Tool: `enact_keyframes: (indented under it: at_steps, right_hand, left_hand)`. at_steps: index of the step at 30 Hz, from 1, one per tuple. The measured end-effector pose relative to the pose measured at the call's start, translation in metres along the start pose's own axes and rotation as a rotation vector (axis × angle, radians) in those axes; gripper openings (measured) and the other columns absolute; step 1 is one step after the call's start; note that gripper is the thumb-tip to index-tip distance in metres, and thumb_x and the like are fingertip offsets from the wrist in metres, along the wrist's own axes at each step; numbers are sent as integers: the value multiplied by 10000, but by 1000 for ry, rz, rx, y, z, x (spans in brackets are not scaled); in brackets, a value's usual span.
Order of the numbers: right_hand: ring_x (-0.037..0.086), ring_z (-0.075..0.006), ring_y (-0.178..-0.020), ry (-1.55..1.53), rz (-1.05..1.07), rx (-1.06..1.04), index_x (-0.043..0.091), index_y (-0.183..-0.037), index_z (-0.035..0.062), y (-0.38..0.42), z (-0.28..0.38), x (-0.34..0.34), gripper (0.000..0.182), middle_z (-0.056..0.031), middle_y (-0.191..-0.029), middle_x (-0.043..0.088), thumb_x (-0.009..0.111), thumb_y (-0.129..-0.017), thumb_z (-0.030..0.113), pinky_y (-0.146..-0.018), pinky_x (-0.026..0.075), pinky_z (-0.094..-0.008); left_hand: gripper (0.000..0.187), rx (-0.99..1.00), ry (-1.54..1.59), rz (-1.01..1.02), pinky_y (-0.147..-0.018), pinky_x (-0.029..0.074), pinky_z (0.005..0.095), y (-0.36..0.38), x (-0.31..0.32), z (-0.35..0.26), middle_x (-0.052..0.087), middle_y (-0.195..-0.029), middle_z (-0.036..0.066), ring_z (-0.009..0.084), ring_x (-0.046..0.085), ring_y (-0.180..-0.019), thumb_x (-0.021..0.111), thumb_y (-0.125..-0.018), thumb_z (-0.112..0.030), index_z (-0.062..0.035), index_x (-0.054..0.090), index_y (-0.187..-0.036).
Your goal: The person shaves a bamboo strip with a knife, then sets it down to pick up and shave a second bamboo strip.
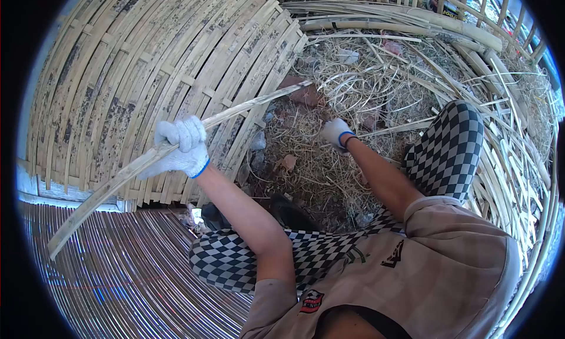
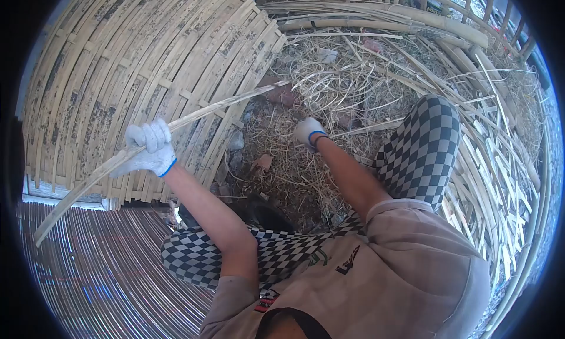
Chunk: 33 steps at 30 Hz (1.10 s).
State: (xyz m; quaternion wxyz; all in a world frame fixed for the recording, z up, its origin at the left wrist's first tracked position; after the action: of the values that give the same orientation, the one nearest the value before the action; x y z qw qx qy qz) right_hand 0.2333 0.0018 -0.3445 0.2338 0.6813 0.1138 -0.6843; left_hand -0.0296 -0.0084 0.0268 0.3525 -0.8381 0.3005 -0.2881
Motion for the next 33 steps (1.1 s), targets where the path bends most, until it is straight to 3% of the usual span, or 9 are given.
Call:
enact_keyframes:
  at_steps: [5,11,14,18,21,25,26,30,33]
  right_hand:
    - [719,-304,-1045,-99,78,108,770,-1063,89,17,19,-27,246,-150,-1137,735,591,-935,199,-835,580,-432]
    - [697,-343,-635,-1135,-412,351,650,-823,-11,32,29,-149,223,-187,-661,670,605,-819,206,-613,554,-439]
    - [687,-321,-591,-1003,-572,348,656,-832,-11,13,29,-128,239,-183,-666,673,630,-806,226,-569,538,-418]
    - [709,-331,-665,-981,-91,395,688,-830,-28,-15,6,-21,271,-214,-718,688,626,-806,235,-647,565,-426]
    - [723,-373,-757,-1093,-200,638,691,-825,-50,-9,14,-30,295,-247,-767,699,616,-809,235,-704,576,-441]
    - [686,-453,-899,-976,-350,556,703,-899,-45,-3,26,-94,319,-307,-870,691,608,-807,246,-811,552,-480]
    - [666,-438,-1046,-1043,-238,505,712,-1099,-11,-1,29,-114,394,-300,-1034,696,622,-847,278,-928,537,-483]
    - [674,-410,-1032,-1055,-396,354,711,-1159,41,16,45,-157,434,-272,-1036,705,628,-792,257,-939,537,-457]
    - [692,-372,-1054,-1115,-319,530,725,-1179,89,21,31,-107,400,-232,-1090,722,662,-815,243,-936,547,-452]
  left_hand:
    - [929,-36,-11,83,-406,272,315,-13,15,8,349,-463,-23,127,255,-378,406,-546,-1068,-149,387,-675]
    - [809,1,-80,254,-377,362,313,-25,33,16,406,-461,-16,141,385,-345,480,-736,-937,-134,400,-674]
    - [732,23,-85,295,-372,381,310,-26,36,19,429,-454,-5,148,412,-336,516,-833,-836,-141,391,-642]
    - [705,32,-74,298,-364,382,300,-15,29,14,435,-448,-6,147,409,-324,523,-860,-801,-147,388,-632]
    - [709,44,-55,270,-361,378,293,-16,20,11,432,-448,-11,143,411,-326,531,-846,-815,-150,392,-640]
    - [728,70,-72,248,-359,375,293,-11,22,4,422,-446,-14,139,412,-328,529,-821,-844,-151,392,-646]
    - [732,65,-74,248,-361,377,294,-13,24,6,421,-447,-15,138,417,-331,525,-817,-850,-150,393,-649]
    - [748,35,-66,239,-363,382,299,-17,30,14,423,-449,-14,139,426,-334,509,-802,-873,-146,399,-660]
    - [746,22,-57,235,-361,384,305,-15,30,12,428,-452,-11,143,429,-334,514,-803,-869,-144,404,-664]
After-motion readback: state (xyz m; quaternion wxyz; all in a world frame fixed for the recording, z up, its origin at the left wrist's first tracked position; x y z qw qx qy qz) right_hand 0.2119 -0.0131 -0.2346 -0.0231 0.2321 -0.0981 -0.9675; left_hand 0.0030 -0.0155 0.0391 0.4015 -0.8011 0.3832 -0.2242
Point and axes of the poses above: each hand's wrist, its own y-axis away from the middle knuckle, its own x-axis out of the palm, z = x × y, the point moved 2 cm from there along -y, towards the middle knuckle
